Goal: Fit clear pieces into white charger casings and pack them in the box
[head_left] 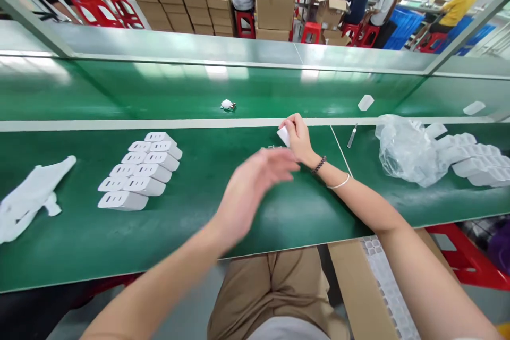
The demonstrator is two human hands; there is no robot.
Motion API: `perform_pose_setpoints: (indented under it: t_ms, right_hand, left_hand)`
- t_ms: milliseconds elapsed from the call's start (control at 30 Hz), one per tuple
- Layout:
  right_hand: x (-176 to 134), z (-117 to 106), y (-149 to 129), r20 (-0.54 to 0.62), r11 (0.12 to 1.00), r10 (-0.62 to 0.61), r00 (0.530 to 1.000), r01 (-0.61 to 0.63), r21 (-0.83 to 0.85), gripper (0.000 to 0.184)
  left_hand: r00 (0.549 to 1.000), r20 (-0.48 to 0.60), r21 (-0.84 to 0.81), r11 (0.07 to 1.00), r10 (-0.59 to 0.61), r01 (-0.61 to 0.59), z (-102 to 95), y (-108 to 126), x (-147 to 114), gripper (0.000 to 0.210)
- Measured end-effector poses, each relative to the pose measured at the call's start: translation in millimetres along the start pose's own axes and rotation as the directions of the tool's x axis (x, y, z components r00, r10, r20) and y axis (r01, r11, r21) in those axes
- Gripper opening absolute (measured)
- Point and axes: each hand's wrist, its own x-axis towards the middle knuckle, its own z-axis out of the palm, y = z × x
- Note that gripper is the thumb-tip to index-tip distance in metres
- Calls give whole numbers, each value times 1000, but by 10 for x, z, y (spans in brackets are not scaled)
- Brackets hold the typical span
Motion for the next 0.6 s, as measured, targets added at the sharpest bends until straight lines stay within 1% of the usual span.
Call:
perform_pose_setpoints:
  t_ms: [33,100,133,167,233,267,300,333,400,500,600]
  right_hand:
    - [-16,160,-91,15,1000,1,1000,-1,27,27]
    - [-35,550,-222,57,997,33,998,-37,66,24]
    - [-40,762,-259,78,994,59,995,-66,82,23]
    - [-41,967,-281,93,990,89,992,-98,101,23]
    - [-39,1309,-284,110,975,145,983,-161,153,24]
    - [-35,1424,-272,119,966,162,980,-182,182,26]
    - [-32,1493,-256,131,959,172,976,-197,206,29]
    - [-29,1517,-238,146,949,181,973,-212,234,33]
    - [-20,1457,-209,175,919,194,965,-242,313,39]
    - [16,1278,-201,207,860,216,954,-287,422,42]
    - [77,1206,-209,256,827,257,932,-349,440,43]
  left_hand:
    - [998,-41,4,999,38,-38,-112,38,139,34]
    - [997,-71,1,1000,24,-24,-415,88,448,31]
    - [998,4,-23,998,-60,60,-590,100,588,30]
    - [995,28,-42,994,-99,100,-765,105,704,28]
    - [995,11,-78,992,-101,102,-1067,104,846,24]
    - [997,-36,-93,993,-71,67,-1176,103,876,23]
    - [996,-82,-102,994,-36,27,-1250,102,886,24]
    - [993,-117,-106,994,-9,-4,-1292,102,882,25]
    - [989,-149,-90,995,18,-32,-1302,109,861,29]
    - [994,-112,-26,1000,1,-4,-1252,132,841,34]
    - [997,-71,22,1000,4,-2,-1235,151,845,37]
